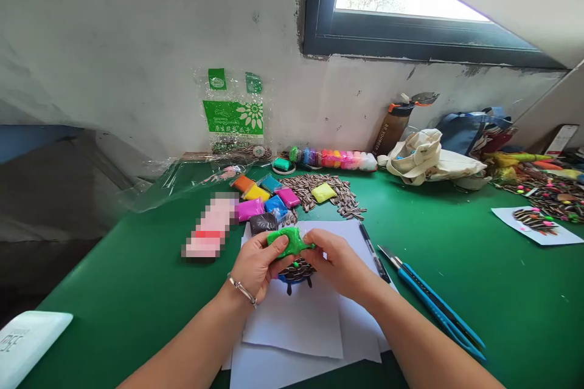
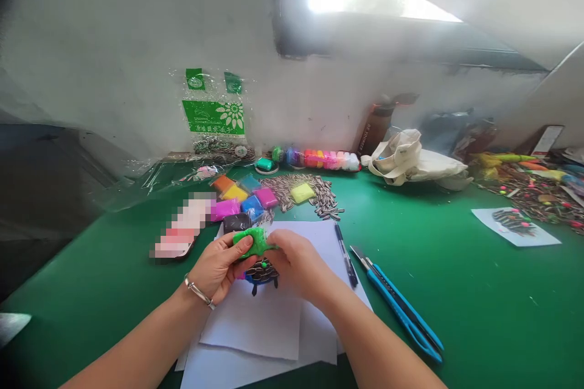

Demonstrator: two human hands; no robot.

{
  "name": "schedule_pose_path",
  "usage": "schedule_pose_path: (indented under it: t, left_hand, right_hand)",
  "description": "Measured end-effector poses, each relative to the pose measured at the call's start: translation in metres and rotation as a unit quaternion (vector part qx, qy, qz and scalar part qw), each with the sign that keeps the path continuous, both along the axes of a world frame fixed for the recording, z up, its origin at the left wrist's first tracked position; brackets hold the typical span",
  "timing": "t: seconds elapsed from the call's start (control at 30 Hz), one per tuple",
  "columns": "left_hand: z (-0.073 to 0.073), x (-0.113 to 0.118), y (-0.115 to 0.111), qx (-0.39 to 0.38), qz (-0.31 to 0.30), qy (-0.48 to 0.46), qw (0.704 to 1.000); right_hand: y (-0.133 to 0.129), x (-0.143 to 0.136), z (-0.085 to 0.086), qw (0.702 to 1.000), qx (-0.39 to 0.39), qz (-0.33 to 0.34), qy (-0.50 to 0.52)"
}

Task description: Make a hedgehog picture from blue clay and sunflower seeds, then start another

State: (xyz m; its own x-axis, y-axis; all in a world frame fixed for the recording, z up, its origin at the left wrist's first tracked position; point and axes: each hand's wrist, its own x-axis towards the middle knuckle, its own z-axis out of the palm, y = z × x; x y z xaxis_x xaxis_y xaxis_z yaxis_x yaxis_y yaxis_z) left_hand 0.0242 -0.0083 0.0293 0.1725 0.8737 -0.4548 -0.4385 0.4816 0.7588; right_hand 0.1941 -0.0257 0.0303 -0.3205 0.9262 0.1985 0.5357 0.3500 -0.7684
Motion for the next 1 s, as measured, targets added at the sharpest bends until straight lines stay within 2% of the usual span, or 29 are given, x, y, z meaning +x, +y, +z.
schedule_pose_path:
  t: [0.13, 0.23, 0.37, 0.5, 0.6, 0.83, 1.0]
  left_hand:
    - [0.000, 0.000, 0.002, -0.002, 0.009, -0.001, 1.000]
    - [0.000, -0.001, 0.002, 0.000, 0.007, -0.004, 1.000]
    - [0.000, -0.001, 0.001, 0.004, 0.009, -0.006, 1.000]
    - [0.000, -0.001, 0.001, 0.007, 0.014, -0.006, 1.000]
    - [0.000, -0.001, 0.001, 0.008, 0.014, -0.004, 1.000]
    - [0.000, 0.000, 0.000, 0.017, 0.013, 0.007, 1.000]
    - [0.001, -0.002, 0.003, 0.015, 0.029, 0.005, 0.999]
  right_hand:
    - [0.000, 0.000, -0.001, 0.998, -0.048, -0.026, 0.021]
    - [0.002, 0.002, -0.003, 0.991, -0.089, -0.022, 0.097]
    - [0.004, 0.004, -0.005, 0.966, -0.157, 0.001, 0.204]
    - [0.004, 0.001, -0.003, 0.943, -0.200, 0.009, 0.265]
    - [0.003, -0.001, -0.003, 0.938, -0.206, 0.008, 0.277]
    - [0.003, 0.004, -0.003, 0.948, -0.205, 0.013, 0.242]
    - [0.006, 0.010, 0.000, 0.927, -0.215, -0.001, 0.306]
